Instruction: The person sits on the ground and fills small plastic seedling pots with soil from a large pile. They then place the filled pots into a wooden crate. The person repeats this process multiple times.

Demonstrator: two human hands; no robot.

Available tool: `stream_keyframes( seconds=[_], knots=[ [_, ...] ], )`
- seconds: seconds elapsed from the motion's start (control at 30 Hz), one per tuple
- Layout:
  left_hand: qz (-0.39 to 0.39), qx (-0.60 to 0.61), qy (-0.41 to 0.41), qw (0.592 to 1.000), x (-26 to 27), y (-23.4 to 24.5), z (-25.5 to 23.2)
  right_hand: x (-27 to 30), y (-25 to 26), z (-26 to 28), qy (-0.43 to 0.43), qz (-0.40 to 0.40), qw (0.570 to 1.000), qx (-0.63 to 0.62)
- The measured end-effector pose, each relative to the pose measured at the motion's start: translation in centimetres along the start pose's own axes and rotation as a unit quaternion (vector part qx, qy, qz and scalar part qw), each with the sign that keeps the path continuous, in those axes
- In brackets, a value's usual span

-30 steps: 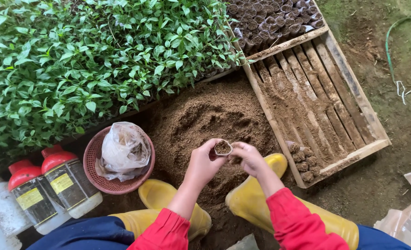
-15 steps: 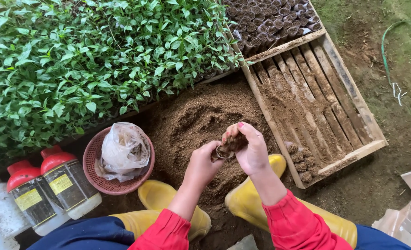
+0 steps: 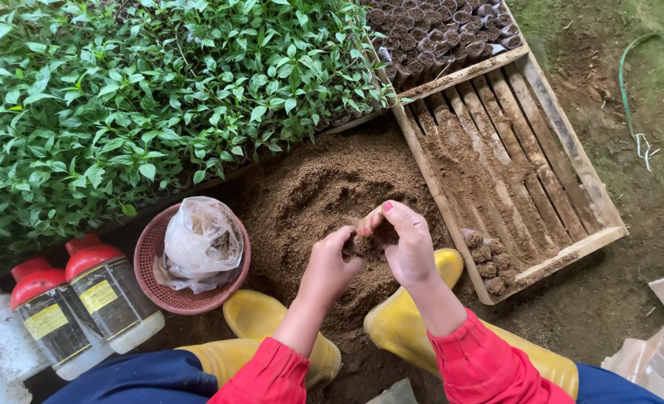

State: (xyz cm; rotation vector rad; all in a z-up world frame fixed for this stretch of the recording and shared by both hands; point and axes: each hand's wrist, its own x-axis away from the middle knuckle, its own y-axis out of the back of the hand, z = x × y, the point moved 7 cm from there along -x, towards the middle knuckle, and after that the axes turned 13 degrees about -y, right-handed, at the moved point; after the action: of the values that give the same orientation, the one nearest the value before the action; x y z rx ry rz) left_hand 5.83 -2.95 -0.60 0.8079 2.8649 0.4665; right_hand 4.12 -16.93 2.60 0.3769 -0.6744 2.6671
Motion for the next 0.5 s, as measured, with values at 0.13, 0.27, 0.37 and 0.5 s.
stream_keyframes(
  seconds=[0.13, 0.27, 0.37, 0.5],
  knots=[
    [-0.003, 0.013, 0.008, 1.000, 0.0, -0.3, 0.5, 1.6, -1.1, 1.7, -0.011, 0.001, 0.998, 0.057],
    [-0.009, 0.034, 0.022, 0.999, 0.0, -0.6, 1.7, 1.6, 0.1, 1.2, -0.018, 0.013, 0.972, 0.235],
    [-0.014, 0.049, 0.025, 0.998, -0.1, -0.7, 1.5, 0.6, 3.2, -1.7, -0.119, -0.025, 0.956, 0.268],
    [-0.020, 0.036, 0.005, 0.999, -0.2, -0.2, 0.6, 0.3, 4.7, -4.2, -0.205, -0.051, 0.950, 0.231]
  ],
)
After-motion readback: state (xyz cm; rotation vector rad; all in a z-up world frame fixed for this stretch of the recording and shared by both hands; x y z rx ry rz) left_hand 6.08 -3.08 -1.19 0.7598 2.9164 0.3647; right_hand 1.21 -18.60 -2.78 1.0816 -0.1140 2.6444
